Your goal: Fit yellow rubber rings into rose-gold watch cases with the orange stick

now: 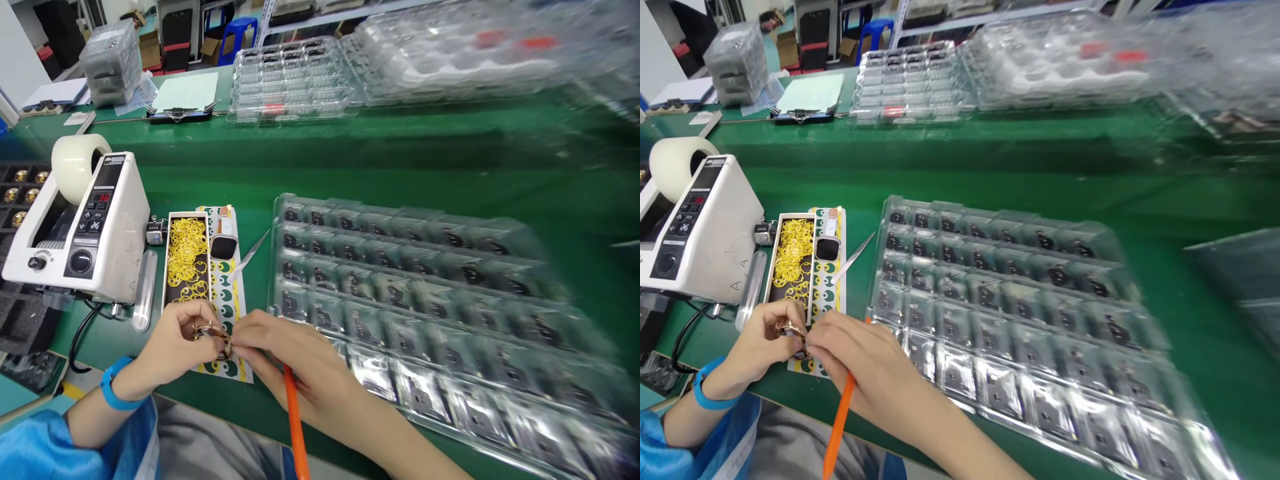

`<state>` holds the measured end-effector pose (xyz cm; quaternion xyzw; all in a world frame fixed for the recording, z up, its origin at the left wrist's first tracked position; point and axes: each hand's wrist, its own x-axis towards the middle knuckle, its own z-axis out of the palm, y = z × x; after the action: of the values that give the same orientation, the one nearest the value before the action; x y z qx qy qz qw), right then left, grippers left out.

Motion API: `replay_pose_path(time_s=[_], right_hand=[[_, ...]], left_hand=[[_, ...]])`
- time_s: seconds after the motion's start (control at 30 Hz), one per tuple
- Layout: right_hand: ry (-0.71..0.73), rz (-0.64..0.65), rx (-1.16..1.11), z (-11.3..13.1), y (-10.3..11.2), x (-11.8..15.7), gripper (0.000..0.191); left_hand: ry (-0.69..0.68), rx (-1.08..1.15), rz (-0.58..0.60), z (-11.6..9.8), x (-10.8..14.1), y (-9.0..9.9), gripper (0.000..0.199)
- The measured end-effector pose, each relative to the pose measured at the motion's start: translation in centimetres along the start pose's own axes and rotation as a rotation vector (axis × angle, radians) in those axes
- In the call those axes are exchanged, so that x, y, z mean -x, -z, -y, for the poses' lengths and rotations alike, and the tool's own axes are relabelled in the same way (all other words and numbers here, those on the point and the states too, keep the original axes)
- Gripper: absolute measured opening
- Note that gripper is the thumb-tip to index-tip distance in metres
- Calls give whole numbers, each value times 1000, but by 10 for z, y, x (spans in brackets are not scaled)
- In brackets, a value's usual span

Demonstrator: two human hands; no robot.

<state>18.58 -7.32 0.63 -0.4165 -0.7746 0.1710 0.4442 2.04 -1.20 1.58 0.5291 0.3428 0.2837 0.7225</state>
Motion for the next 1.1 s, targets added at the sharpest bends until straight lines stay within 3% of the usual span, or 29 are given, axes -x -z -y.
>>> replay_pose_path(time_s=[0.2, 0.5, 0.7, 0.83, 1.0, 1.1], right_hand=[[-47, -1, 7, -1, 1, 3, 9], [-34, 3, 80, -1, -9, 1, 20], [-147, 143, 22, 2, 2, 0, 24], [-206, 225, -23, 4, 9, -3, 24], [-248, 140, -130, 6, 5, -5, 36], [-325, 2, -135, 9, 5, -4, 44]], left_hand=[[31, -47, 25, 0, 0, 0, 10], [44, -116, -20, 0, 0, -4, 8], [204, 23, -16, 0, 2, -6, 14], [167, 93, 15, 2, 2, -2, 25], [107, 117, 35, 2, 2, -3, 35], [-15, 50, -22, 1, 1, -5, 32]])
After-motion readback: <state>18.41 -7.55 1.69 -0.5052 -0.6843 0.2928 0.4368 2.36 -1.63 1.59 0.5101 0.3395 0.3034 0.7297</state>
